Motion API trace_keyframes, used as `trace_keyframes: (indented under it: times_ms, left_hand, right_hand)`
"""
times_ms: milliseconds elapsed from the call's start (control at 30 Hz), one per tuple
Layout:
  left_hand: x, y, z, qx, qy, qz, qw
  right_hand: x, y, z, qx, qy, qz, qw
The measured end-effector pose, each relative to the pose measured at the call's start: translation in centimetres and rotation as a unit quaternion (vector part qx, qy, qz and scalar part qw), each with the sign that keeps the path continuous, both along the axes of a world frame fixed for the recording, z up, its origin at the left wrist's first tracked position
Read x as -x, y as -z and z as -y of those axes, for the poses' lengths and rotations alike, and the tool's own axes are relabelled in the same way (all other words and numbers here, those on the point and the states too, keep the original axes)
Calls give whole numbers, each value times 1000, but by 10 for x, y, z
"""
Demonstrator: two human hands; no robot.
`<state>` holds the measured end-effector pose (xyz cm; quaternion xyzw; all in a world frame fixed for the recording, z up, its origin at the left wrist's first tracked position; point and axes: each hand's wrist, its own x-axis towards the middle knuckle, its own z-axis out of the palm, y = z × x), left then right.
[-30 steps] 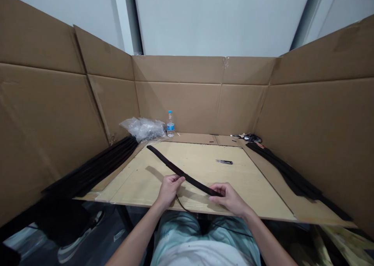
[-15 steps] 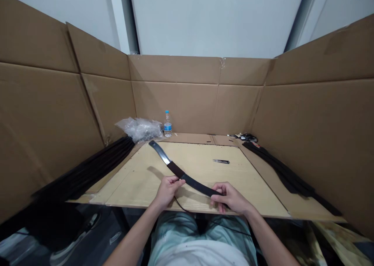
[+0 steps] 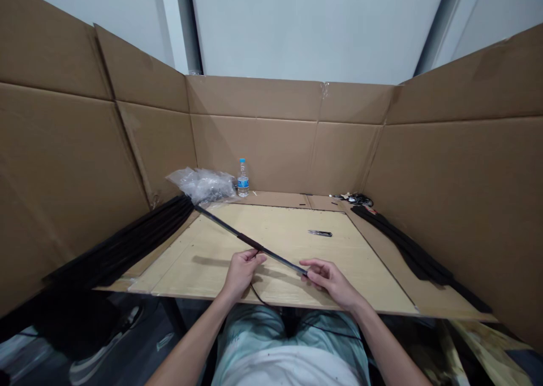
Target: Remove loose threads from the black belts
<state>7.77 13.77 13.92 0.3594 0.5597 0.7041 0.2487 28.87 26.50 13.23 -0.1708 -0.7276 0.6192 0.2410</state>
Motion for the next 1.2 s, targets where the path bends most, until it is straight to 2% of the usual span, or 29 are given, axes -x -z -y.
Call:
trace_keyframes:
  times_ms: [233,400,500,567,667,800,1000,1200]
  left_hand:
    - [-1,1,3,14,-17,-26,999]
    - [-1,1,3,16,-20,-44,999]
    - [-1,3,2,11,-25,-53,998]
    - [-1,4,1,7,-25,-46,999]
    - [-2,3,2,5,-14,-36,999]
    - [-3,-2,5,6,1,-47,999]
    - [-5,-5,5,9,39,-74,996]
    - [-5,-7,5,16,14,-82,996]
  right_hand:
    - [3,0,7,-78,-26,33,996]
    - [5,-1,17,-55,-21,42,997]
    - [6,0,18,-114,0,26,993]
    - [6,1,16,-127,6,18,992]
    - [7,3,13,-87,-7,21,996]
    - [6,4,10,12,-13,38,999]
    - [5,5,9,81,5,40,996]
    - [8,3,9,62,7,37,997]
